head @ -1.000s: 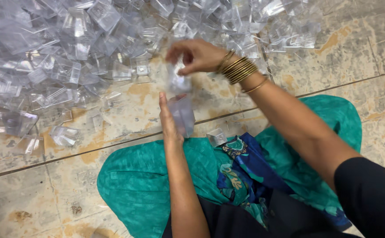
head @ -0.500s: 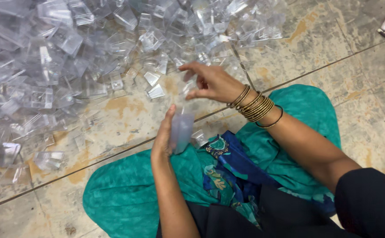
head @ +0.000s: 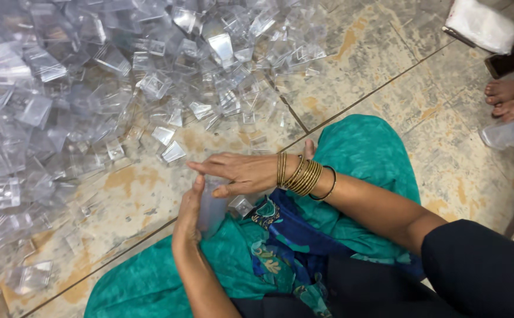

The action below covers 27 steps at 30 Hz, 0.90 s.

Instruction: The person sits on the floor among a large pile of clear plastic cups and nests cups one at a time into stacks, tapping each stack to seat the cups together and setting completed stacks aside on the floor.

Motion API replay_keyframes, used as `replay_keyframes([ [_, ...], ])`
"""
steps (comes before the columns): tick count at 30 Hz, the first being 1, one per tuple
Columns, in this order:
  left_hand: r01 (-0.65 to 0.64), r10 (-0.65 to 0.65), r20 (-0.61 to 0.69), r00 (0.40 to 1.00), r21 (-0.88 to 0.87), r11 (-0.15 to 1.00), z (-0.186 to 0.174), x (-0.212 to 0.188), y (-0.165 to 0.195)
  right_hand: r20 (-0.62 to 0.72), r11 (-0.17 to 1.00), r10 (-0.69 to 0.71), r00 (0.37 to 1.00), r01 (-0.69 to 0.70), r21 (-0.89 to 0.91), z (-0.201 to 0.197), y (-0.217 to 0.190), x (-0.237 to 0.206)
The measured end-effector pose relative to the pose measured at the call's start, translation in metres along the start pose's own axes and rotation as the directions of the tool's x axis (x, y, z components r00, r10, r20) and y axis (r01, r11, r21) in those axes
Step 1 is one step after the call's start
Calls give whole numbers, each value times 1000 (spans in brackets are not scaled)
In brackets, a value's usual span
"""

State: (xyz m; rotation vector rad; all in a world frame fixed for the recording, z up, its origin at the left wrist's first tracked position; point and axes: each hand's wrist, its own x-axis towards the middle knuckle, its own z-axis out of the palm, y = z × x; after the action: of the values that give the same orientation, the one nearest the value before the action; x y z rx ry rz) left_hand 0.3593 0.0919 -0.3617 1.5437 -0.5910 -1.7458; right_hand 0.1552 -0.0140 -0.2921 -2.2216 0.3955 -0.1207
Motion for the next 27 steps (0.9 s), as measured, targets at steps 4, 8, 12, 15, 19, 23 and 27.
replay_keyframes([
  [4, -45, 31, -75, 997, -192, 980, 2, -1, 5, -155, 963, 189, 970, -214, -166, -27, 23, -13],
  [8, -182, 128, -154, 980, -419, 889, 2, -12, 16, -275, 257, 902, 334, -925, -280, -65, 42, -43],
  [12, -234, 220, -89, 971, -527, 817, 2, -18, 26, -208, 248, 937, 281, -953, -171, -40, 52, -11],
  [15, -266, 231, -132, 964, -519, 812, 4, -18, 30, -386, 488, 798, 463, -872, -40, -21, 61, 24],
  [19, -262, 189, -189, 964, -531, 806, -1, -18, 31, -486, 849, 501, 717, -517, 113, -19, 66, 49],
  [23, -292, 183, -244, 953, -560, 775, -3, -16, 30, -597, 930, 18, 802, -233, -285, -25, 62, 56],
  [27, -298, 206, -219, 954, -605, 738, -9, -11, 22, -495, 872, 361, 790, -474, -120, -21, 31, 39],
])
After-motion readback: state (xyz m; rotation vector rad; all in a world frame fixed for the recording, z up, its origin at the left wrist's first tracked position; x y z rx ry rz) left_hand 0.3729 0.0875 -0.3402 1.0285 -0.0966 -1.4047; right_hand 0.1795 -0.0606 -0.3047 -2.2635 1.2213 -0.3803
